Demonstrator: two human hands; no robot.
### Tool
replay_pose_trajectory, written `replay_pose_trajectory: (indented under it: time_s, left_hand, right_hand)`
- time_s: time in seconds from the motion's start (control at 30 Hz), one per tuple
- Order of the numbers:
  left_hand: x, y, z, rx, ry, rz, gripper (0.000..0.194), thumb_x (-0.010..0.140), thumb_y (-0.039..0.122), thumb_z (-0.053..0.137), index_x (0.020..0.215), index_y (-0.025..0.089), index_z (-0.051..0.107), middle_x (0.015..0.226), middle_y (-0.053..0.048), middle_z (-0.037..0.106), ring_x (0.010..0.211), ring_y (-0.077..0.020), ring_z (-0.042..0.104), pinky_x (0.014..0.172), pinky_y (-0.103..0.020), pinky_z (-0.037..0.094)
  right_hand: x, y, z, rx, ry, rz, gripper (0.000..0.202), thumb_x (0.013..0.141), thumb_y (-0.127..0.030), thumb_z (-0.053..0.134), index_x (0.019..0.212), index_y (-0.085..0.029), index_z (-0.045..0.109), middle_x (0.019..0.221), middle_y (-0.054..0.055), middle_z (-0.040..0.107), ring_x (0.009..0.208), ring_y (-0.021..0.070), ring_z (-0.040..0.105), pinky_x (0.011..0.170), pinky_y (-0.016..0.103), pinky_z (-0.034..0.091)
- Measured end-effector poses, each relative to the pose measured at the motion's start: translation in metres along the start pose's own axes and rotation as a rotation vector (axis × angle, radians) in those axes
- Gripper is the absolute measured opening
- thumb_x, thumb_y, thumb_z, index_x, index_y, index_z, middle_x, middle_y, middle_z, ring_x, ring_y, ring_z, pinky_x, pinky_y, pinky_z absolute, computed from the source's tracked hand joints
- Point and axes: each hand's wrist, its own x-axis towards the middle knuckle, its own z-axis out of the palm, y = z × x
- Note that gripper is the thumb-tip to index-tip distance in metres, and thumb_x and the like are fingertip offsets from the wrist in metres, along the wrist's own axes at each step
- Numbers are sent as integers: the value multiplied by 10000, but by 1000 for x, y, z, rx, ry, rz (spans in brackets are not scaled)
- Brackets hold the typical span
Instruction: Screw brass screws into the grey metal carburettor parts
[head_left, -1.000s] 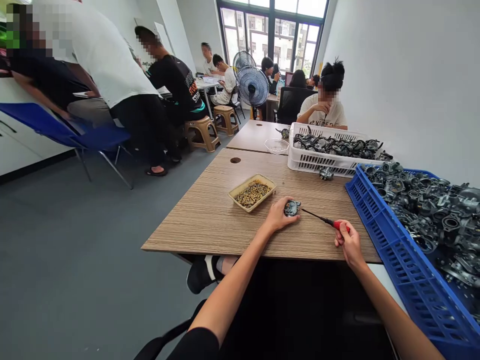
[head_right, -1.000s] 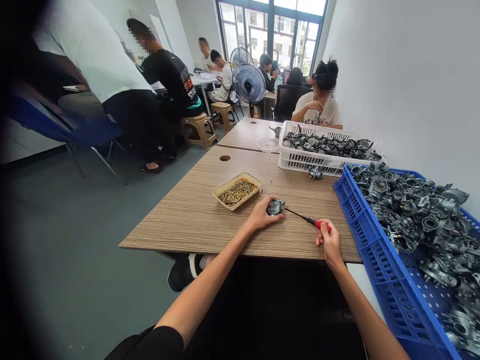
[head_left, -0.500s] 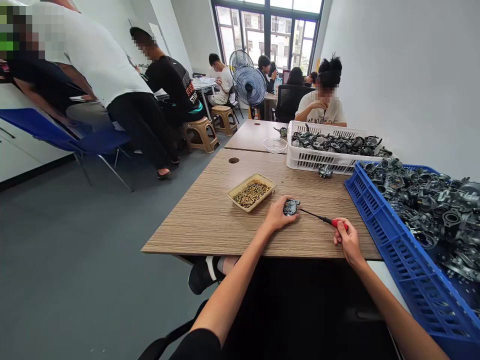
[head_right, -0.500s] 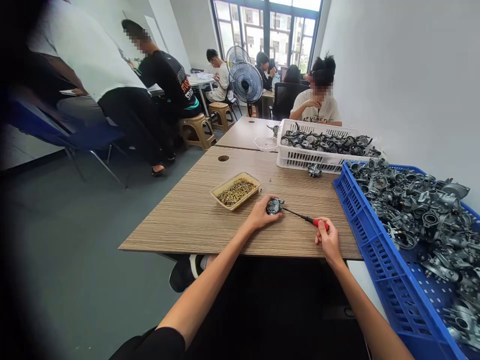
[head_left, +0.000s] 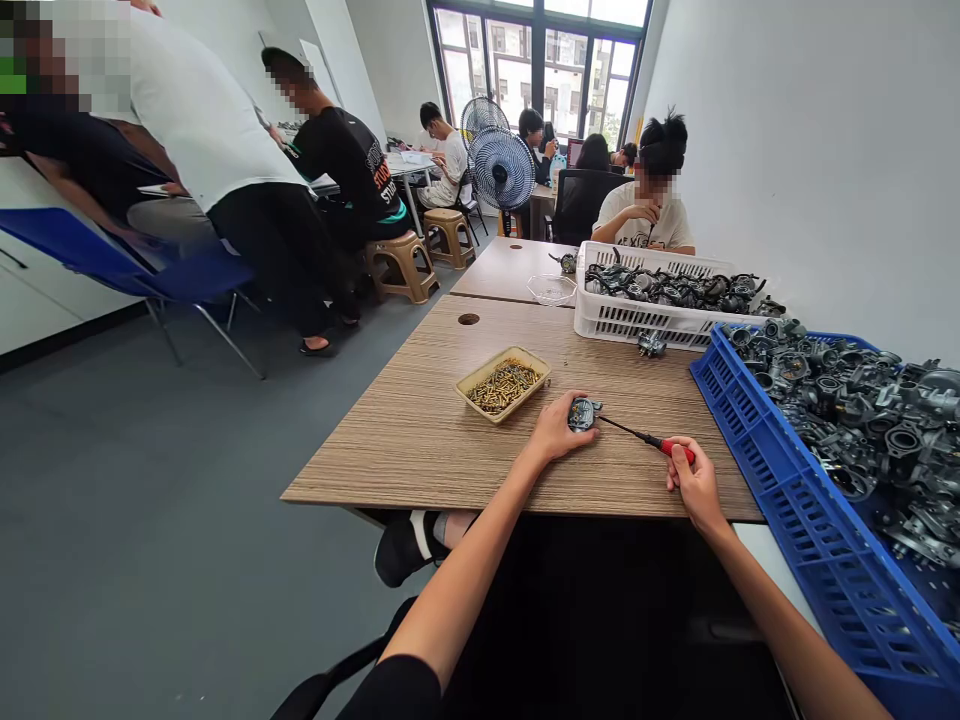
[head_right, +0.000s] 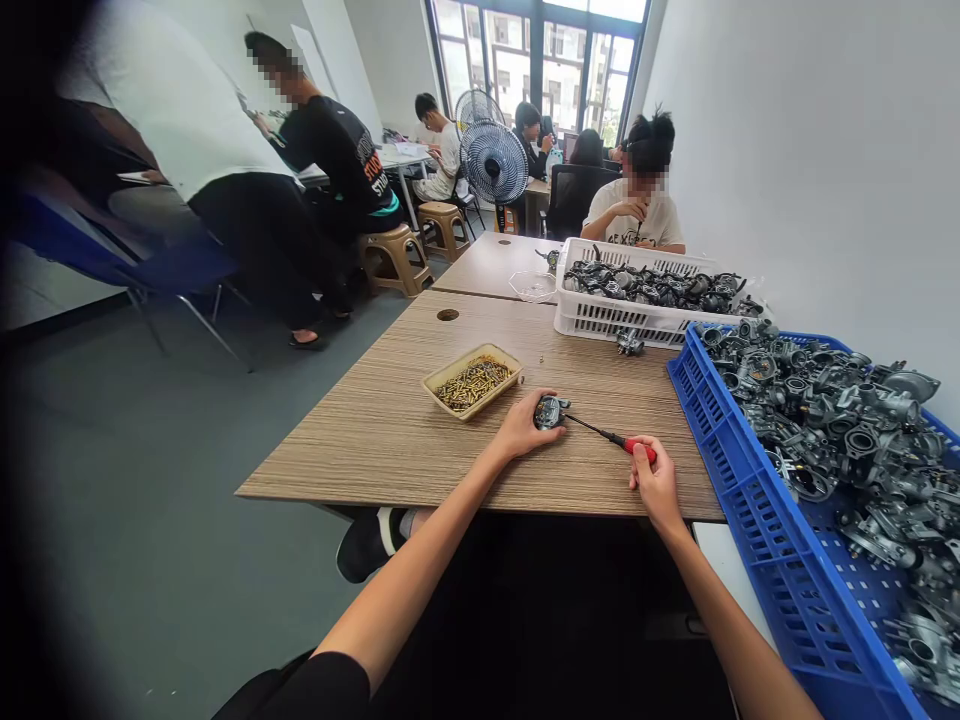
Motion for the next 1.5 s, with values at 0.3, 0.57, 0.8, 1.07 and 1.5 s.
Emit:
replay_pose_trajectory:
  time_s: [0.3,0.57,0.8,1.07,1.5]
  left_hand:
    - [-1,-1,1,53,24,17,551,732,434,787,1200,240,571,1143,-63,722,1089,-277,681,1002,-429,513]
    - [0,0,1,62,4,-17,547,712,384,785,1195,255,563,1138,-66,729,1082,-280,681,1008,-453,510]
    - [0,-1,2,72,7,-22,588,698,341,772,1237,238,559,1135,-90,733,1085,-307,686,1015,-488,513]
    - [-1,-2,2,83,15,-14,543,706,332,760,1207,242,570,1109,-74,736,1034,-280,689,973,-450,527]
    - [-1,-2,2,82,18,5,504,727,317,752,1191,246,569,1089,-55,725,1028,-248,681,960,-409,524]
  right_hand:
    - [-2,6,-3,-86,-31,-19,424,918,-616,628,1076,-224,592,582,-106,420,425,90,413,433,231,414]
    - [-1,7,-5,-49,-84,-4,403,892,-585,675,1046,-251,511,581,-121,445,419,87,427,438,216,402]
    - [-1,6,-5,-24,-102,40,453,879,-672,659,970,-254,509,498,-149,333,370,83,350,392,212,392]
    - [0,9,-6,-44,-125,35,437,903,-657,644,947,-252,487,516,-142,363,380,82,366,398,213,405]
    - [-1,8,-5,-112,-110,30,461,902,-690,615,909,-245,495,483,-133,389,354,88,392,378,212,368]
